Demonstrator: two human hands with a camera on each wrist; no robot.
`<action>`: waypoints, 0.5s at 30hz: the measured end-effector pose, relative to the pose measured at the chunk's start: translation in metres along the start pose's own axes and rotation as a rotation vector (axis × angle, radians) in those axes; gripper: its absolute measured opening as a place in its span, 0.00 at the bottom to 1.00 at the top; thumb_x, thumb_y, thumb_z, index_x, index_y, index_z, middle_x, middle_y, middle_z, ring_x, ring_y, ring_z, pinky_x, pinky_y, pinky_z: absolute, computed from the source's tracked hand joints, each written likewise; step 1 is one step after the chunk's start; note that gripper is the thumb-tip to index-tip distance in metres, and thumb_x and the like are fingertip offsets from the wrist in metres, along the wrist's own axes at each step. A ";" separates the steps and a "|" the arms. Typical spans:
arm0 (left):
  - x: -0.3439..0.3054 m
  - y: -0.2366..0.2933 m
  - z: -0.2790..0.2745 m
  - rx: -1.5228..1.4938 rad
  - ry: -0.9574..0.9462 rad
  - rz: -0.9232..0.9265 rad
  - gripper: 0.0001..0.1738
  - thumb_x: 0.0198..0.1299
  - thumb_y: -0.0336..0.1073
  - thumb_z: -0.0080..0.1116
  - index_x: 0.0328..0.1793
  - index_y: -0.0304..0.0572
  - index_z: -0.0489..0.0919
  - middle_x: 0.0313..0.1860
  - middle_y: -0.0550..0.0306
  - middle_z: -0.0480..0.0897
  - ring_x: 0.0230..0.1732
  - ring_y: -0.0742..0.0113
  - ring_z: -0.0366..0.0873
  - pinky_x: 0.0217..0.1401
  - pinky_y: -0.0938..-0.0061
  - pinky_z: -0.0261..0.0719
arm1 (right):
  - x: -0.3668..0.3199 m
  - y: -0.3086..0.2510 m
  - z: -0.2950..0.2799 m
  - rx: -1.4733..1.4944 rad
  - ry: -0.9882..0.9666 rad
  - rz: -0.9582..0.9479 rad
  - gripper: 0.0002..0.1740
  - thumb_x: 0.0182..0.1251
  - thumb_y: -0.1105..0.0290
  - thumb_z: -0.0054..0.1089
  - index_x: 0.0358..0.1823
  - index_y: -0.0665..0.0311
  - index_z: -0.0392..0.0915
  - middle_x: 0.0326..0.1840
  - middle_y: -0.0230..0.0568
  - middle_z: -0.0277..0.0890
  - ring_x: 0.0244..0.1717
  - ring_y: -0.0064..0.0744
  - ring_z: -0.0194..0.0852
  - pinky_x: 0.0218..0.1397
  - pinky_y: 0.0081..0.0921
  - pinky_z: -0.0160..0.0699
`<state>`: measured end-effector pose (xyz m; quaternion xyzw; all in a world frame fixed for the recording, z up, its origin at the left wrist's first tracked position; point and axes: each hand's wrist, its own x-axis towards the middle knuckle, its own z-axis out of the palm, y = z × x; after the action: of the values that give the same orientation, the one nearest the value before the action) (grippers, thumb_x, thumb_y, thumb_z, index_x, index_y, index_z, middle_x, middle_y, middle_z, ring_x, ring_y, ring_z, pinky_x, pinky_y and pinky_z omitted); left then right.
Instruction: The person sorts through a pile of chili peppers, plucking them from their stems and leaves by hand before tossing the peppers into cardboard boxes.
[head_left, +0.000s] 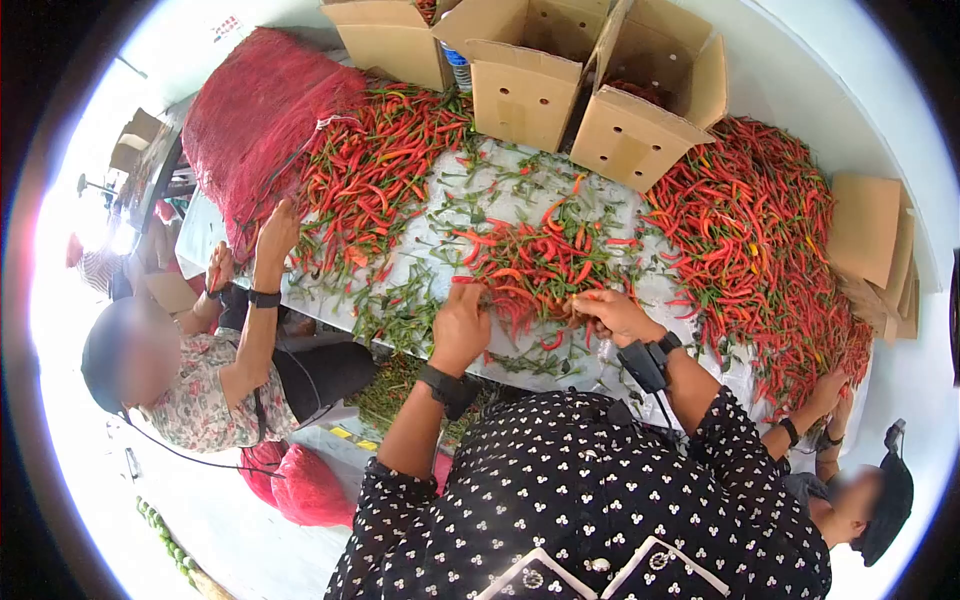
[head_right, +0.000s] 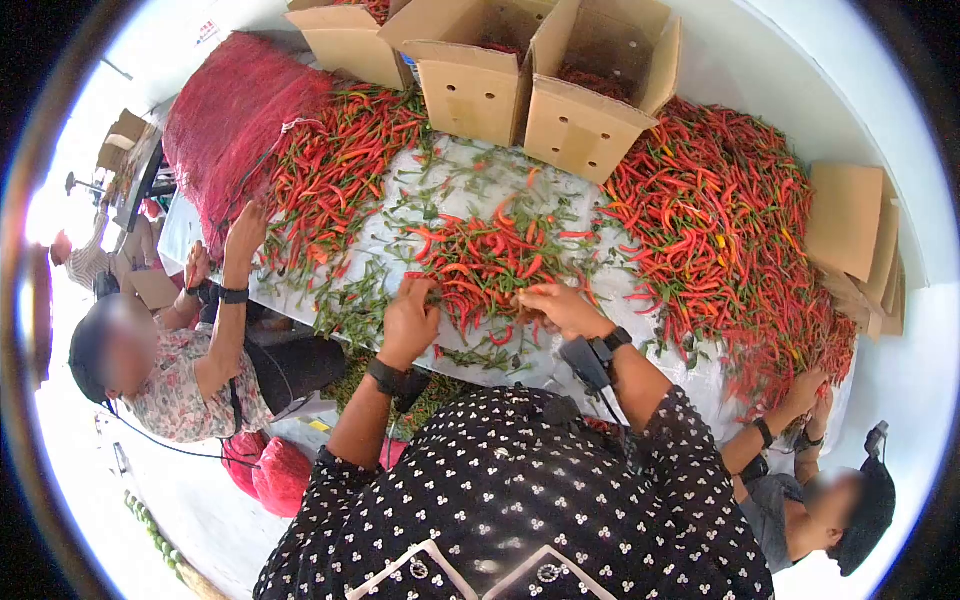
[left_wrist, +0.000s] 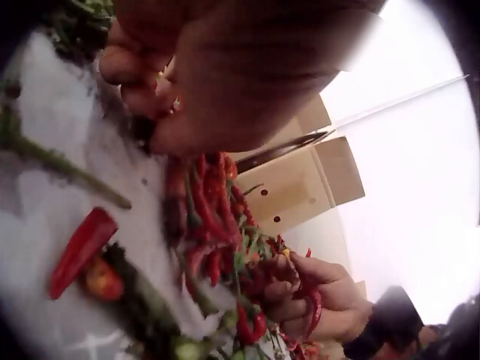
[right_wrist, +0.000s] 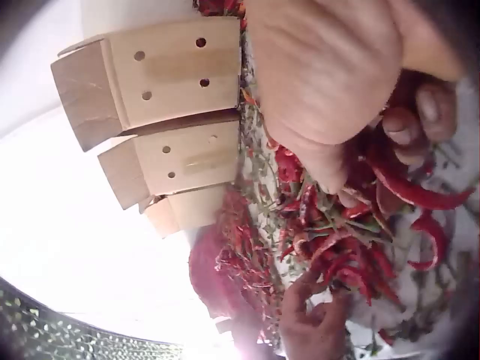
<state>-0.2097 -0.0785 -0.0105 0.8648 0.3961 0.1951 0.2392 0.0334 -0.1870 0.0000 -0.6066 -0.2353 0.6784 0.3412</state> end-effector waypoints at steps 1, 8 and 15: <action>0.006 0.003 -0.002 0.001 0.080 -0.005 0.20 0.44 0.30 0.58 0.48 0.43 0.72 0.39 0.46 0.74 0.33 0.44 0.76 0.33 0.58 0.75 | 0.003 -0.001 0.002 0.006 0.005 -0.005 0.13 0.63 0.58 0.55 0.40 0.60 0.76 0.27 0.26 0.74 0.18 0.12 0.58 0.17 0.14 0.51; 0.007 0.036 0.008 0.011 -0.023 0.216 0.06 0.45 0.31 0.58 0.32 0.43 0.78 0.34 0.55 0.75 0.29 0.54 0.77 0.29 0.64 0.76 | -0.002 0.005 0.007 0.249 0.023 -0.054 0.10 0.62 0.62 0.56 0.36 0.60 0.76 0.25 0.24 0.71 0.16 0.12 0.53 0.16 0.15 0.49; 0.007 0.029 0.027 0.020 -0.043 0.102 0.08 0.45 0.35 0.59 0.31 0.39 0.78 0.34 0.53 0.77 0.28 0.54 0.77 0.30 0.66 0.76 | -0.009 0.004 0.018 0.374 -0.040 -0.085 0.07 0.64 0.66 0.54 0.35 0.60 0.76 0.25 0.24 0.69 0.16 0.12 0.52 0.17 0.15 0.49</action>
<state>-0.1737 -0.0970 -0.0150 0.8902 0.3481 0.1844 0.2286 0.0155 -0.1945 0.0063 -0.5086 -0.1375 0.7071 0.4716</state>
